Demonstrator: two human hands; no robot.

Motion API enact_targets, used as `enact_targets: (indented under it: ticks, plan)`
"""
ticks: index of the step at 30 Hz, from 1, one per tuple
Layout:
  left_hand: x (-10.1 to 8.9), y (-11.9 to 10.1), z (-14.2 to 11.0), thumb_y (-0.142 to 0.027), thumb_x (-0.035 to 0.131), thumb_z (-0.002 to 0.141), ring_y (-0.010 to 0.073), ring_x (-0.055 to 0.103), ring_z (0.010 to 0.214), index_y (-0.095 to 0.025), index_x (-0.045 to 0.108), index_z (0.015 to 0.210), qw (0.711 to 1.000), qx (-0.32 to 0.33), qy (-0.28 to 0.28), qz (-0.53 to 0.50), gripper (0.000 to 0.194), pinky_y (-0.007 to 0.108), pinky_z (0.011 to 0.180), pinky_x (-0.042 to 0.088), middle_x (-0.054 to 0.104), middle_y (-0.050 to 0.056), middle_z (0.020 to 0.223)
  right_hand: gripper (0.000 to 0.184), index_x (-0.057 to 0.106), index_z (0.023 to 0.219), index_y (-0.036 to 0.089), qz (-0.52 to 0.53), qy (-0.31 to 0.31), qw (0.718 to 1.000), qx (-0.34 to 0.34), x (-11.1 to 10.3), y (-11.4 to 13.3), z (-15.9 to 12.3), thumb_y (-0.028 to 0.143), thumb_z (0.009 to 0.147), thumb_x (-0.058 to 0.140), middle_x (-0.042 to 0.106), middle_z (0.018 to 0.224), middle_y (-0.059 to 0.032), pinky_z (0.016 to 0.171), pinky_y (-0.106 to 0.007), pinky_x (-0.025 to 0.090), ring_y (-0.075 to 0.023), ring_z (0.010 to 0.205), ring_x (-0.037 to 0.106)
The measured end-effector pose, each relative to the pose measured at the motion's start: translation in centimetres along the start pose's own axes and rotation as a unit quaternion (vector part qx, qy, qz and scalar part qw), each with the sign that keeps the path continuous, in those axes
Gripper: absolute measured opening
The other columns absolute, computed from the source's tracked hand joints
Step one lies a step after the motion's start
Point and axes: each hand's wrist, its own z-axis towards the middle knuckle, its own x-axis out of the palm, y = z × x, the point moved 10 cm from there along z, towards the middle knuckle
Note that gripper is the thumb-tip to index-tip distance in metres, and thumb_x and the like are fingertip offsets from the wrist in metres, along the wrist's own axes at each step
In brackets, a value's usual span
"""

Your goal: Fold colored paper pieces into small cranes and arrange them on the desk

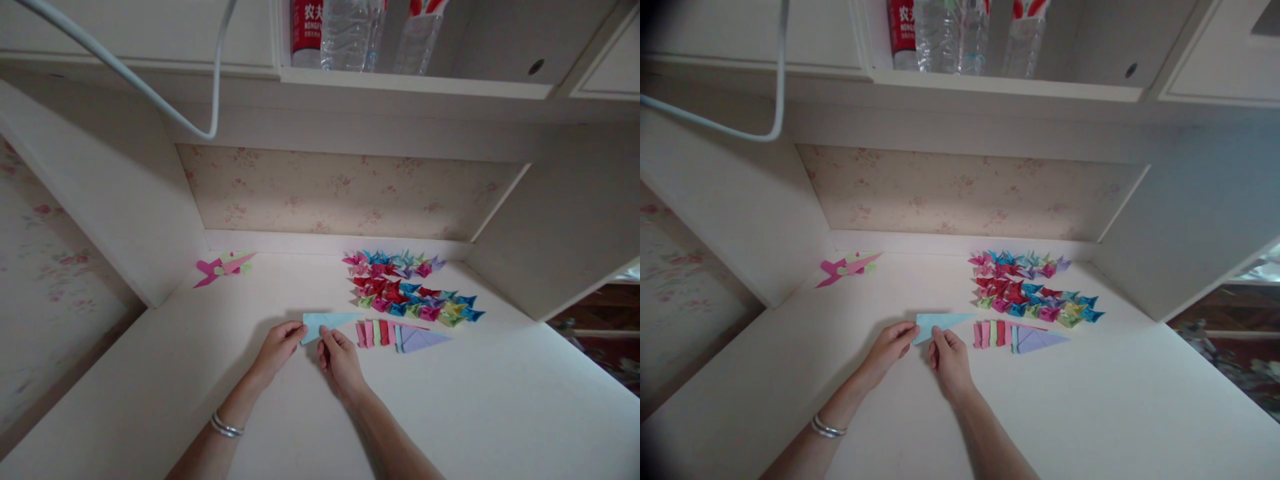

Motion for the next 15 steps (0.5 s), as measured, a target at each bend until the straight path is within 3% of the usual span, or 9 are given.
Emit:
enact_targets:
  ticks: [15]
  plan:
    - [0.36,0.14,0.01,-0.053,0.059,0.074,0.0079,0.030,0.047,-0.015,0.061,0.075,1.000,-0.003,0.011,-0.003,0.038,0.021,0.044,0.019,0.035,-0.006,0.052,0.044,0.052,0.060,0.016,-0.001,0.004,1.000,-0.004,-0.04,0.12,0.06,0.056,0.077,0.059,0.049,0.046,0.0038,0.038,-0.021,0.022,-0.0053,0.036,0.034]
